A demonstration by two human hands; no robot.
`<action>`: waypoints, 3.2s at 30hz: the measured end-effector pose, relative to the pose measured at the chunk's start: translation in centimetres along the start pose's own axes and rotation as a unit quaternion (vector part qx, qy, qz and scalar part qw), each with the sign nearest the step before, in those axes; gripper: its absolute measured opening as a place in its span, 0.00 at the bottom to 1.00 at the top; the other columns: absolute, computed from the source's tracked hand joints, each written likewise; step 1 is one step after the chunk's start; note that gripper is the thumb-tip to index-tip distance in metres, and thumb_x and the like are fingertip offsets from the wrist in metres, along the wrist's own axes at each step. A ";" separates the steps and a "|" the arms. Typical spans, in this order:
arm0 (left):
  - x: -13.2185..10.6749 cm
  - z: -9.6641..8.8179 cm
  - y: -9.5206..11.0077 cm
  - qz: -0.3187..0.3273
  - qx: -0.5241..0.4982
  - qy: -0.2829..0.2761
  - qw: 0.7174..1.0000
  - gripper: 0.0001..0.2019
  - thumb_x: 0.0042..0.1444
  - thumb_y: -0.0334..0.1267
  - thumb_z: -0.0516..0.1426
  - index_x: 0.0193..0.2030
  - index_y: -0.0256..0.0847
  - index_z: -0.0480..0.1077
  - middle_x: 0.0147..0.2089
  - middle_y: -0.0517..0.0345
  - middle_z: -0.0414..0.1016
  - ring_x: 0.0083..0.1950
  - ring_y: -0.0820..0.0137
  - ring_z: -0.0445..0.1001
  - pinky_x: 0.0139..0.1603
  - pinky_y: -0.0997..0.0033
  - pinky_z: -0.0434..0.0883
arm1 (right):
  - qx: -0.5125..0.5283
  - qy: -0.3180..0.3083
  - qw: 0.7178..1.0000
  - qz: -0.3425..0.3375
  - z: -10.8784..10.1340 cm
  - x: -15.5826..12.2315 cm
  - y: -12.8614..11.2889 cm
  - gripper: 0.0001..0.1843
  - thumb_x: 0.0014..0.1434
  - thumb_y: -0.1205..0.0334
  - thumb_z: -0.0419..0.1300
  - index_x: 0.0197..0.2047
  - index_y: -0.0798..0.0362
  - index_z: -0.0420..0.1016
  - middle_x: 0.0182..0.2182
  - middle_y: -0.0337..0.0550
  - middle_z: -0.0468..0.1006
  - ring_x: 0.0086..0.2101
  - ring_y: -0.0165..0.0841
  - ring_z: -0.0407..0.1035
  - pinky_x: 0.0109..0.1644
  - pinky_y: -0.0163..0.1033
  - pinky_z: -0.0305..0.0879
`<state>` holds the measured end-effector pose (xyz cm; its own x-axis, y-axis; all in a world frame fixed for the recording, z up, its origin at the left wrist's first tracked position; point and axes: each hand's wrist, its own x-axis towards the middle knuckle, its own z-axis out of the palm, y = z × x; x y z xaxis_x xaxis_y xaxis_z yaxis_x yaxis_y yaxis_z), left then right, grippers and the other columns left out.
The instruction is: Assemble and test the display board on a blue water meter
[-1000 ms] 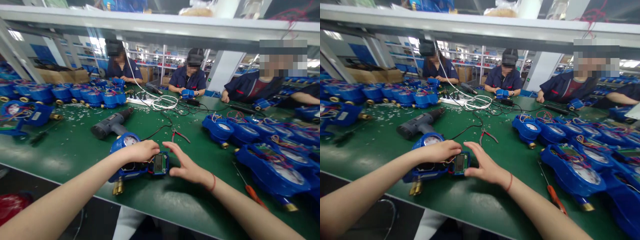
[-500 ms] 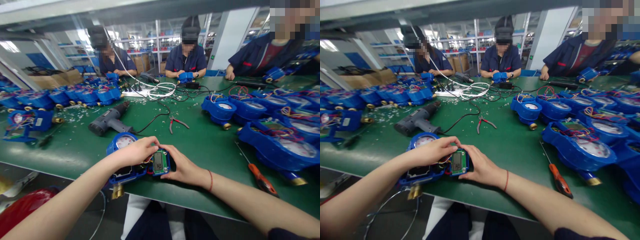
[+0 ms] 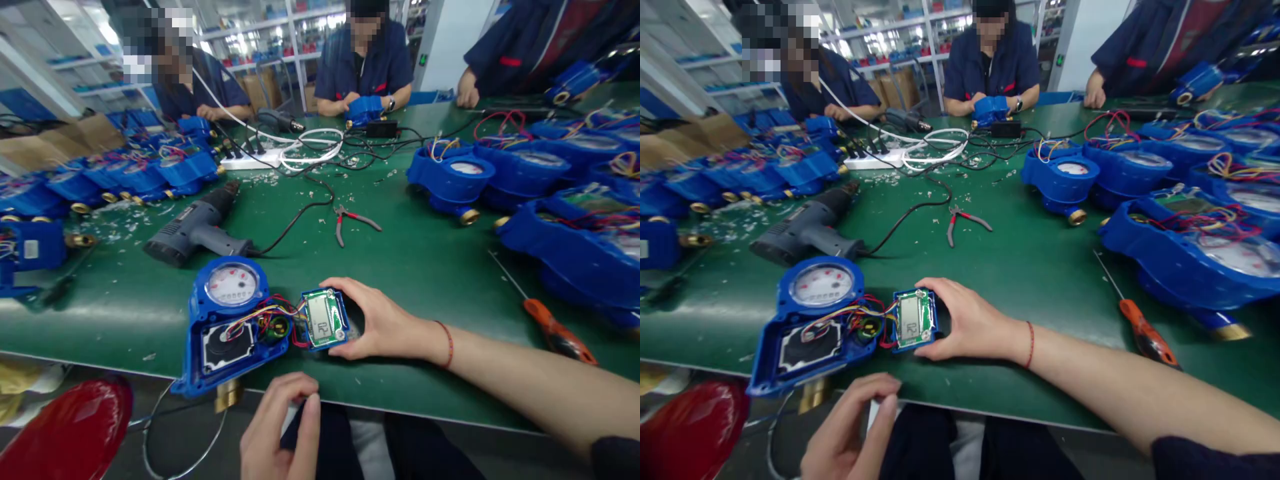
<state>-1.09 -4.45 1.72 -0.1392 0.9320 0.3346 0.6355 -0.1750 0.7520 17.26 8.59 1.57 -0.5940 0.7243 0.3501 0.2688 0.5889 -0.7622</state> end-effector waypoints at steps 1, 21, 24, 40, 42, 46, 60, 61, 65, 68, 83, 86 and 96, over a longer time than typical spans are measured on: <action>-0.1 0.6 -0.8 -0.020 0.024 -0.015 0.999 0.06 0.59 0.38 0.56 0.39 0.42 0.73 0.38 0.54 0.79 0.37 0.67 0.78 0.38 0.71 0.76 | 0.000 -0.005 1.000 -0.001 0.0 0.0 -0.1 0.41 0.43 0.55 0.72 0.58 0.52 0.60 0.52 0.49 0.72 0.50 0.39 0.69 0.54 0.45 0.66; 1.4 1.2 -4.3 0.098 0.080 0.010 0.992 0.18 0.54 0.34 0.62 0.53 0.41 0.72 0.46 0.53 0.81 0.41 0.63 0.81 0.51 0.62 0.76 | -0.045 -0.033 0.998 -0.033 0.0 0.3 -0.6 0.44 0.46 0.53 0.71 0.62 0.50 0.54 0.52 0.50 0.71 0.51 0.39 0.68 0.55 0.43 0.67; 1.4 1.3 -4.1 0.105 0.086 0.022 0.990 0.17 0.54 0.33 0.62 0.52 0.41 0.72 0.46 0.53 0.81 0.43 0.62 0.81 0.51 0.61 0.76 | -0.049 -0.027 0.998 -0.031 0.1 0.3 -0.7 0.43 0.46 0.54 0.71 0.61 0.52 0.55 0.51 0.50 0.72 0.50 0.39 0.68 0.54 0.42 0.67; 1.1 1.6 -4.2 0.087 0.048 0.019 0.995 0.19 0.53 0.37 0.64 0.52 0.39 0.73 0.44 0.53 0.82 0.36 0.65 0.82 0.45 0.66 0.78 | -0.030 -0.024 0.999 -0.030 0.1 0.1 -0.7 0.42 0.47 0.56 0.70 0.61 0.55 0.56 0.52 0.52 0.71 0.51 0.37 0.67 0.55 0.41 0.65; 1.0 1.7 -4.3 0.093 0.046 0.032 0.994 0.20 0.52 0.36 0.64 0.52 0.38 0.73 0.44 0.52 0.82 0.35 0.66 0.82 0.44 0.67 0.78 | -0.030 -0.028 0.999 -0.027 0.1 0.1 -0.8 0.42 0.47 0.56 0.70 0.60 0.59 0.57 0.52 0.54 0.71 0.51 0.38 0.67 0.55 0.42 0.65; 1.1 2.3 -3.9 0.088 0.059 0.069 0.992 0.18 0.51 0.35 0.65 0.50 0.38 0.74 0.41 0.52 0.83 0.34 0.66 0.82 0.42 0.70 0.78 | -0.037 -0.025 0.999 -0.030 0.2 0.1 -0.8 0.42 0.46 0.57 0.70 0.59 0.64 0.59 0.51 0.56 0.71 0.51 0.37 0.66 0.55 0.39 0.64; 0.9 1.1 -4.8 0.137 0.123 -0.035 0.982 0.25 0.57 0.46 0.60 0.57 0.33 0.67 0.46 0.42 0.80 0.45 0.61 0.81 0.47 0.70 0.77 | -0.014 -0.041 0.999 -0.007 0.3 -0.1 -0.8 0.47 0.48 0.51 0.71 0.63 0.62 0.54 0.56 0.57 0.67 0.56 0.39 0.62 0.60 0.42 0.60; 0.9 1.1 -4.8 0.142 0.125 -0.035 0.981 0.25 0.57 0.45 0.60 0.58 0.33 0.65 0.47 0.42 0.80 0.46 0.61 0.81 0.48 0.70 0.76 | -0.013 -0.045 0.999 -0.003 0.4 -0.1 -0.9 0.48 0.48 0.50 0.70 0.64 0.63 0.53 0.57 0.58 0.65 0.57 0.39 0.61 0.61 0.42 0.59; 1.0 1.3 -4.5 0.156 0.139 -0.031 0.977 0.25 0.58 0.42 0.60 0.60 0.34 0.64 0.49 0.43 0.79 0.46 0.62 0.81 0.48 0.71 0.76 | 0.006 -0.051 0.999 0.018 0.7 -0.4 -1.1 0.51 0.49 0.47 0.69 0.65 0.64 0.51 0.60 0.59 0.61 0.61 0.39 0.56 0.64 0.43 0.55; 1.1 1.4 -4.5 0.163 0.143 -0.036 0.976 0.26 0.58 0.41 0.59 0.61 0.34 0.62 0.49 0.42 0.79 0.46 0.61 0.81 0.48 0.70 0.76 | 0.009 -0.038 0.999 0.027 0.9 -0.4 -1.3 0.50 0.49 0.46 0.69 0.65 0.63 0.51 0.59 0.58 0.62 0.60 0.39 0.57 0.63 0.43 0.56; 1.4 1.5 -4.5 0.190 0.112 -0.029 0.975 0.27 0.58 0.33 0.58 0.65 0.36 0.60 0.52 0.43 0.78 0.50 0.62 0.79 0.52 0.68 0.74 | -0.050 -0.062 0.997 0.001 0.7 -0.4 -1.2 0.54 0.51 0.41 0.66 0.67 0.66 0.47 0.62 0.63 0.60 0.62 0.42 0.55 0.63 0.47 0.57; 1.4 1.5 -4.4 0.191 0.110 -0.022 0.975 0.26 0.58 0.32 0.58 0.64 0.36 0.61 0.50 0.44 0.79 0.48 0.62 0.80 0.51 0.70 0.75 | -0.044 -0.065 0.997 0.007 0.7 -0.4 -1.3 0.52 0.51 0.45 0.67 0.67 0.64 0.48 0.61 0.61 0.60 0.62 0.40 0.55 0.64 0.46 0.57; 1.3 1.6 -4.4 0.171 0.108 -0.042 0.978 0.26 0.58 0.29 0.57 0.64 0.37 0.61 0.53 0.43 0.77 0.53 0.62 0.77 0.54 0.69 0.73 | -0.017 -0.070 0.997 0.021 0.7 -0.3 -1.6 0.48 0.53 0.47 0.65 0.67 0.60 0.49 0.62 0.60 0.60 0.61 0.42 0.55 0.63 0.49 0.58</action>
<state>-2.84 -1.98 -2.10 0.1672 0.8549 0.4911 0.7813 -0.4187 0.4629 16.52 7.22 2.30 -0.6812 0.6924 0.2379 0.3191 0.5732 -0.7548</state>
